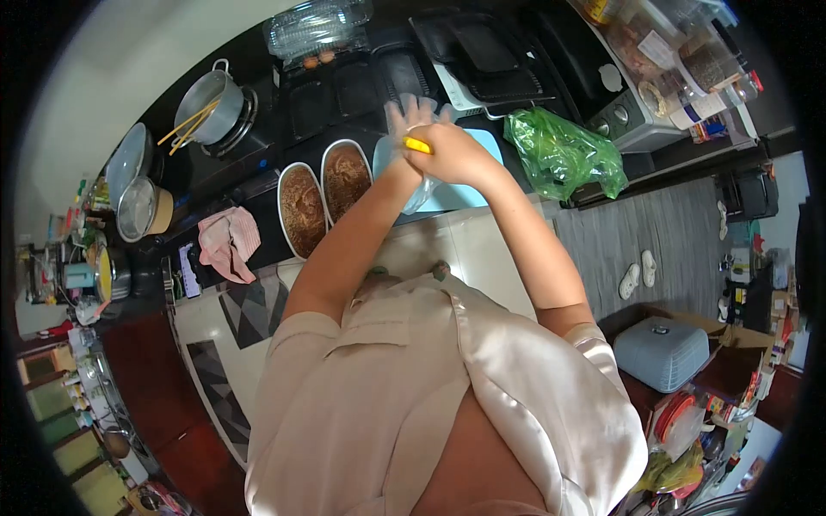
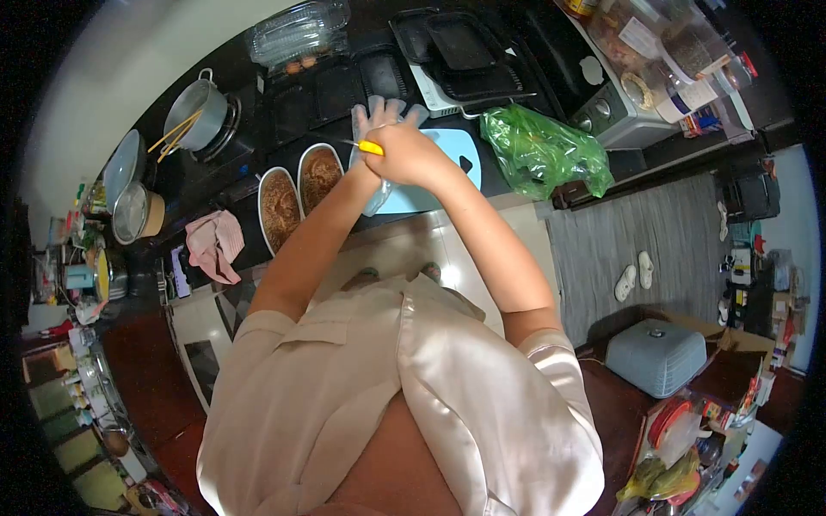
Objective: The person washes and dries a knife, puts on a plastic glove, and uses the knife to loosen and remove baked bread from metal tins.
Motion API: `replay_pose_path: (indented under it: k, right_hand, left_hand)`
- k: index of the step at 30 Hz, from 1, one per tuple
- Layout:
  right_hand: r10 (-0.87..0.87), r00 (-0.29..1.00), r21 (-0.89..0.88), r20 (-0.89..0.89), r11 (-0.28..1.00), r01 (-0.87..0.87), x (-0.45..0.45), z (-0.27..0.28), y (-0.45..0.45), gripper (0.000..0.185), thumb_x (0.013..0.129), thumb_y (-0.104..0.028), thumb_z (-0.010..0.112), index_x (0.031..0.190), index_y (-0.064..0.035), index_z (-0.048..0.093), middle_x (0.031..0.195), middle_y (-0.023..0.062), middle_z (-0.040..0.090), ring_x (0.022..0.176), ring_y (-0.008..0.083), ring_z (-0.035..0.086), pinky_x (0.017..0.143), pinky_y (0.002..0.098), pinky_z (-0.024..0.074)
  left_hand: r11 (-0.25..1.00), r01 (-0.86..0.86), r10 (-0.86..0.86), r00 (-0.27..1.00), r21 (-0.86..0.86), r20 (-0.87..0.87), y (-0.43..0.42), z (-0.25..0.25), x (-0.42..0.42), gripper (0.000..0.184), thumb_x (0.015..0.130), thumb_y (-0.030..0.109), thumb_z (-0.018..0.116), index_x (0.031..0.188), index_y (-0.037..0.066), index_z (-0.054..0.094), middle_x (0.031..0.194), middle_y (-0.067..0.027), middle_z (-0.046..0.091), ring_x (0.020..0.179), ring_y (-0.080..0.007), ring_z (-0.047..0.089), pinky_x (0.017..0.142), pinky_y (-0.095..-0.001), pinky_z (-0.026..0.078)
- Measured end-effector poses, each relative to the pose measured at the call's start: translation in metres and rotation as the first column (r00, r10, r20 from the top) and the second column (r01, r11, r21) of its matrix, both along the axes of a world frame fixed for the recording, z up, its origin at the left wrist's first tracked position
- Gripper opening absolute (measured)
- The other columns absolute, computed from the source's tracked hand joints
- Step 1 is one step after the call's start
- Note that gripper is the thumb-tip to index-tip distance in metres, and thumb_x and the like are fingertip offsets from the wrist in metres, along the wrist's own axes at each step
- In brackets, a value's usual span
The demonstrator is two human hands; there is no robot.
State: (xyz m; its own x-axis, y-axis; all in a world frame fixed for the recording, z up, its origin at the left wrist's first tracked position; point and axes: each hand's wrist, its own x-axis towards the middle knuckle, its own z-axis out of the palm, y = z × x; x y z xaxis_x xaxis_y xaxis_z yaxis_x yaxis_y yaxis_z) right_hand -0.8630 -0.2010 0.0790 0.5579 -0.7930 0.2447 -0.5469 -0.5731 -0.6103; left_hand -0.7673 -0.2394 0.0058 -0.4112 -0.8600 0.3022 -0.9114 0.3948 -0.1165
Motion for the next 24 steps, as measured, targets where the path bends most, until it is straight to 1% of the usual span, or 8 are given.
replay_pose_path:
  k: [4, 8, 12, 14, 17, 20, 21, 24]
  right_hand:
    - [-0.142, 0.983, -0.480, -0.115, 0.875, 0.070, 0.022, -0.004, 0.016, 0.023, 0.067, -0.015, 0.064, 0.085, -0.0006, 0.060, 0.084, 0.0213, 0.061, 0.077, 0.0389, 0.059, 0.073, 0.0451, 0.0456]
    - [0.011, 0.994, -0.060, 0.113, 0.998, -0.004, 0.019, 0.013, 0.062, 0.018, 0.070, -0.012, 0.059, 0.085, -0.0012, 0.060, 0.082, 0.0220, 0.062, 0.071, 0.0373, 0.061, 0.064, 0.0421, 0.0492]
    - [-0.107, 0.903, 0.027, 0.416, 0.994, 0.105, 0.008, 0.026, 0.073, 0.014, 0.076, -0.011, 0.065, 0.080, 0.0000, 0.058, 0.069, 0.0142, 0.058, 0.057, 0.0251, 0.057, 0.054, 0.0327, 0.0452]
    - [-0.362, 0.828, 0.191, 0.428, 0.932, 0.309, 0.005, 0.018, 0.072, 0.020, 0.079, -0.013, 0.068, 0.073, -0.0009, 0.052, 0.061, 0.0026, 0.047, 0.057, 0.0051, 0.039, 0.049, 0.0212, 0.0328]
    - [-0.304, 0.783, 0.270, 0.543, 0.946, 0.180, 0.027, -0.006, 0.073, 0.018, 0.081, -0.010, 0.065, 0.075, -0.0014, 0.051, 0.062, 0.0002, 0.045, 0.057, 0.0050, 0.038, 0.049, 0.0205, 0.0320]
    - [-0.299, 0.752, 0.321, 0.587, 0.939, 0.123, 0.038, -0.019, 0.078, 0.015, 0.082, -0.006, 0.061, 0.076, -0.0003, 0.049, 0.063, 0.0008, 0.047, 0.059, 0.0051, 0.040, 0.051, 0.0200, 0.0325]
    - [-0.239, 0.766, 0.237, 0.597, 0.965, 0.115, 0.040, -0.018, 0.081, 0.014, 0.083, -0.005, 0.060, 0.076, 0.0002, 0.049, 0.063, 0.0010, 0.047, 0.059, 0.0051, 0.040, 0.051, 0.0199, 0.0331]
    - [-0.194, 0.832, 0.212, 0.519, 0.973, 0.095, 0.030, -0.011, 0.088, 0.013, 0.084, -0.005, 0.058, 0.076, 0.0005, 0.050, 0.061, 0.0013, 0.046, 0.058, 0.0052, 0.040, 0.052, 0.0206, 0.0347]
  left_hand:
    - [0.986, 0.163, -0.147, 0.958, 0.044, -0.247, 0.020, 0.010, -0.007, 0.078, 0.073, 0.065, 0.053, 0.135, 0.021, 0.037, 0.138, -0.0209, 0.033, 0.127, -0.0452, 0.027, 0.099, -0.0629, 0.020]
    - [0.961, 0.277, -0.236, 0.802, -0.008, -0.548, 0.011, 0.047, 0.003, 0.080, 0.075, 0.059, 0.058, 0.136, 0.014, 0.035, 0.138, -0.0198, 0.033, 0.125, -0.0412, 0.034, 0.104, -0.0509, 0.025]
    - [0.884, 0.466, -0.115, 0.142, -0.036, -0.983, 0.004, 0.055, 0.013, 0.048, 0.089, 0.037, 0.052, 0.119, -0.001, 0.050, 0.118, -0.0143, 0.053, 0.109, -0.0226, 0.050, 0.095, -0.0346, 0.038]
    - [0.925, 0.367, -0.036, -0.178, -0.100, -0.983, -0.004, 0.051, 0.018, 0.043, 0.093, 0.037, 0.045, 0.107, -0.002, 0.059, 0.100, -0.0121, 0.062, 0.092, -0.0171, 0.058, 0.085, -0.0306, 0.045]
    - [0.920, 0.378, 0.131, -0.544, -0.102, -0.829, -0.006, 0.076, 0.012, 0.050, 0.094, 0.041, 0.042, 0.105, -0.005, 0.059, 0.092, -0.0133, 0.064, 0.085, -0.0183, 0.061, 0.080, -0.0298, 0.049]
    - [0.884, 0.339, -0.262, -0.209, -0.321, -0.942, 0.004, 0.091, 0.031, 0.046, 0.092, 0.040, 0.044, 0.118, 0.004, 0.056, 0.116, -0.0121, 0.056, 0.107, -0.0210, 0.053, 0.092, -0.0298, 0.041]
    - [0.891, 0.436, 0.018, -0.306, -0.123, -0.952, 0.039, 0.133, 0.039, 0.050, 0.092, 0.045, 0.039, 0.127, 0.011, 0.049, 0.132, -0.0112, 0.045, 0.119, -0.0218, 0.044, 0.100, -0.0319, 0.034]
    - [0.958, 0.221, -0.215, 0.138, -0.181, -0.967, 0.036, 0.133, 0.065, 0.051, 0.093, 0.045, 0.033, 0.127, 0.010, 0.048, 0.135, -0.0192, 0.039, 0.131, -0.0321, 0.030, 0.106, -0.0392, 0.025]
